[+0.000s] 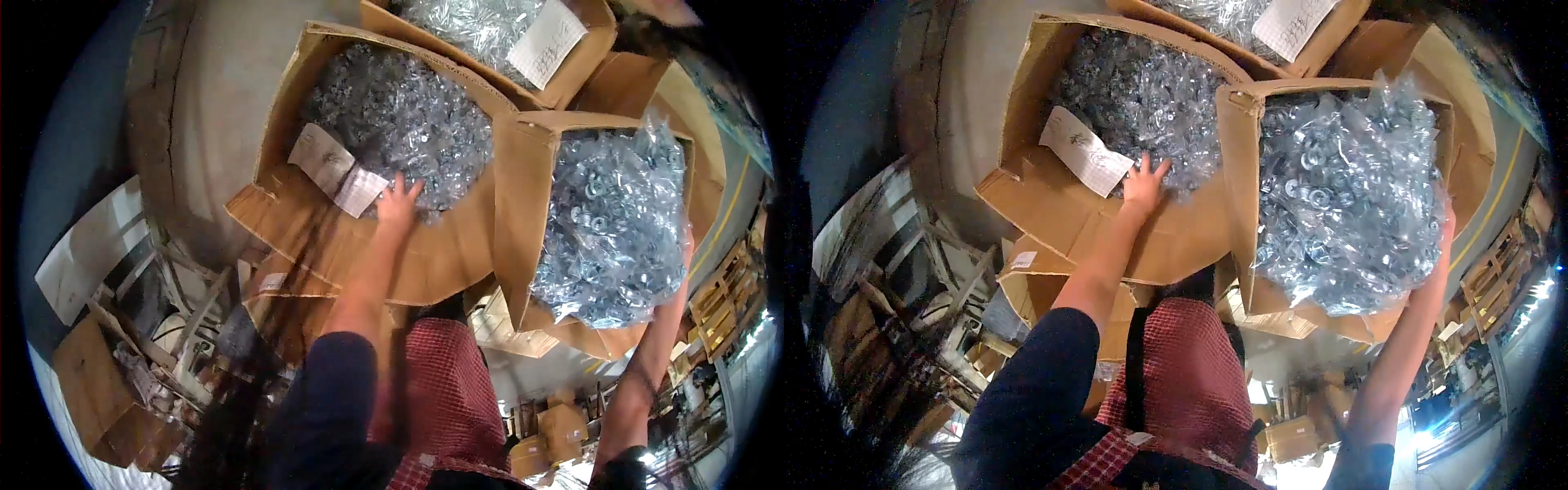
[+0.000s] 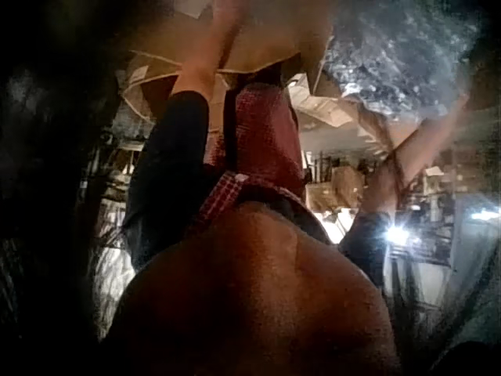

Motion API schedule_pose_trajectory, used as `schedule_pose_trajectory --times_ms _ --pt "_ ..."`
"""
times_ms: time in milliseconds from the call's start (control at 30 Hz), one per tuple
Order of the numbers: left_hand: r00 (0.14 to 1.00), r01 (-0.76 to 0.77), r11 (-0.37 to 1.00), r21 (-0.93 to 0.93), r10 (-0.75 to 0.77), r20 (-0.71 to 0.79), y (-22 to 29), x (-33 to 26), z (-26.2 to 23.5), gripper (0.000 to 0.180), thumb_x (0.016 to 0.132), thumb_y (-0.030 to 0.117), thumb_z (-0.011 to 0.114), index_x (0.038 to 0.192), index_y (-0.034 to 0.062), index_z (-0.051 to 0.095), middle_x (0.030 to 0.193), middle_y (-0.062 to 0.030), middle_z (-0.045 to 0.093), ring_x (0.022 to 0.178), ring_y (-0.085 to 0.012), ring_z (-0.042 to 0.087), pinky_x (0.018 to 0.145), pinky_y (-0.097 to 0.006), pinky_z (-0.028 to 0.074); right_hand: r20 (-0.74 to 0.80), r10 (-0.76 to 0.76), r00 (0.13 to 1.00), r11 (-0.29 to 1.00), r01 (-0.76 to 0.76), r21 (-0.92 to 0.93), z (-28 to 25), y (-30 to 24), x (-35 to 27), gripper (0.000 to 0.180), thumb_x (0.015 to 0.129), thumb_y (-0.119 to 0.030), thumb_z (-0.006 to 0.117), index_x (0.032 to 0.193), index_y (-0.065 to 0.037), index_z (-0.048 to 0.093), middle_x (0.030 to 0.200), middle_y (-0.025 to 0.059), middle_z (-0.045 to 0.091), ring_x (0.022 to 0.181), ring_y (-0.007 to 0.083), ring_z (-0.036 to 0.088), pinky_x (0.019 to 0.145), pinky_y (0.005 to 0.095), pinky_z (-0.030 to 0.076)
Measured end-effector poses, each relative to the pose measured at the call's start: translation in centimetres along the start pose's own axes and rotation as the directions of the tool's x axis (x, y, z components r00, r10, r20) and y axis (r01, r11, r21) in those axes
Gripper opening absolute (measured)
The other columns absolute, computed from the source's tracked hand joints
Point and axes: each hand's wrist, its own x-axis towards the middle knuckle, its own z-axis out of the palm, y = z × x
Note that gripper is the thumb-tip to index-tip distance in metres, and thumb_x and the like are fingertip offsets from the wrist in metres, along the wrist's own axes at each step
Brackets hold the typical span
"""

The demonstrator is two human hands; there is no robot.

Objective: The person moves cardboard boxes and places plastic bags containing metal hardware into them.

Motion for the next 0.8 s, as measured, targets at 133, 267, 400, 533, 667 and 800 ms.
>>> schedule_pose_trajectory --times_ms 133,267,400,533,667,800 --pt "0.998 -0.011 1.0 0.025 0.009 0.056 2.0 -1.4 -0.8 0.093 0.069 0.044 0.076 0.144 0.042 0.021 0.153 -0.0134 0.013 0.126 -0.0449 0.037 0.088 -0.056 0.047 -0.005 0.009 1.0 1.0 -0.009 0.01 -0.8 -0.6 -0.7 0.043 0.095 -0.028 0.05 0.127 0.001 0.052 0.113 0.0098 0.063 0.101 0.0185 0.062 0.088 0.0326 0.05" --pt "0.999 -0.002 0.988 0.155 -0.005 0.041 1.8 -0.1 -0.7 0.1 0.066 0.046 0.079 0.145 0.0432 0.017 0.154 -0.0116 0.008 0.126 -0.0439 0.035 0.087 -0.057 0.048 0.008 -0.015 1.0 1.0 0.015 -0.002 -1.3 -0.5 -0.9 0.042 0.094 -0.028 0.051 0.125 0.001 0.053 0.111 0.0091 0.063 0.1 0.0181 0.062 0.087 0.0325 0.05" --pt "0.996 -0.087 0.991 0.104 0.09 -0.028 -0.6 0.0 -0.4 0.092 0.066 0.037 0.08 0.141 0.0428 0.027 0.15 -0.0112 0.018 0.123 -0.0426 0.039 0.084 -0.05 0.051 0.031 -0.015 0.999 1.0 0.014 0.015 -0.6 0.6 -0.5 0.041 0.094 -0.028 0.051 0.123 0.0 0.055 0.11 0.0083 0.064 0.098 0.0177 0.062 0.086 0.0324 0.051" --pt "0.983 -0.171 0.985 -0.034 0.169 -0.07 -0.6 -0.1 -2.6 0.07 0.067 0.027 0.078 0.129 0.0367 0.047 0.137 -0.0107 0.035 0.118 -0.0443 0.041 0.085 -0.049 0.051 0.024 -0.027 0.999 0.999 0.026 0.037 -1.5 0.0 -0.5 0.04 0.093 -0.029 0.051 0.121 0.0 0.056 0.108 0.0076 0.064 0.097 0.0173 0.062 0.085 0.0323 0.051" --pt "0.986 -0.097 0.981 -0.167 0.072 -0.151 -2.5 -1.5 -4.7 0.054 0.067 0.017 0.072 0.118 0.0271 0.058 0.124 -0.0106 0.047 0.113 -0.0431 0.045 0.093 -0.047 0.047 0.049 -0.037 0.998 0.997 0.033 0.072 -1.2 0.0 -0.4 0.039 0.093 -0.029 0.052 0.119 -0.001 0.058 0.107 0.0068 0.065 0.096 0.0169 0.062 0.084 0.0322 0.051" --pt "0.984 -0.094 0.974 -0.206 0.059 -0.17 -2.5 -3.5 -7.8 0.054 0.068 0.023 0.069 0.121 0.0233 0.06 0.124 -0.0138 0.05 0.113 -0.0426 0.048 0.091 -0.047 0.048 0.037 -0.046 0.998 0.993 0.041 0.115 -1.7 -0.7 -0.7 0.038 0.092 -0.029 0.052 0.117 -0.001 0.059 0.106 0.0063 0.065 0.095 0.0167 0.063 0.084 0.0321 0.051"
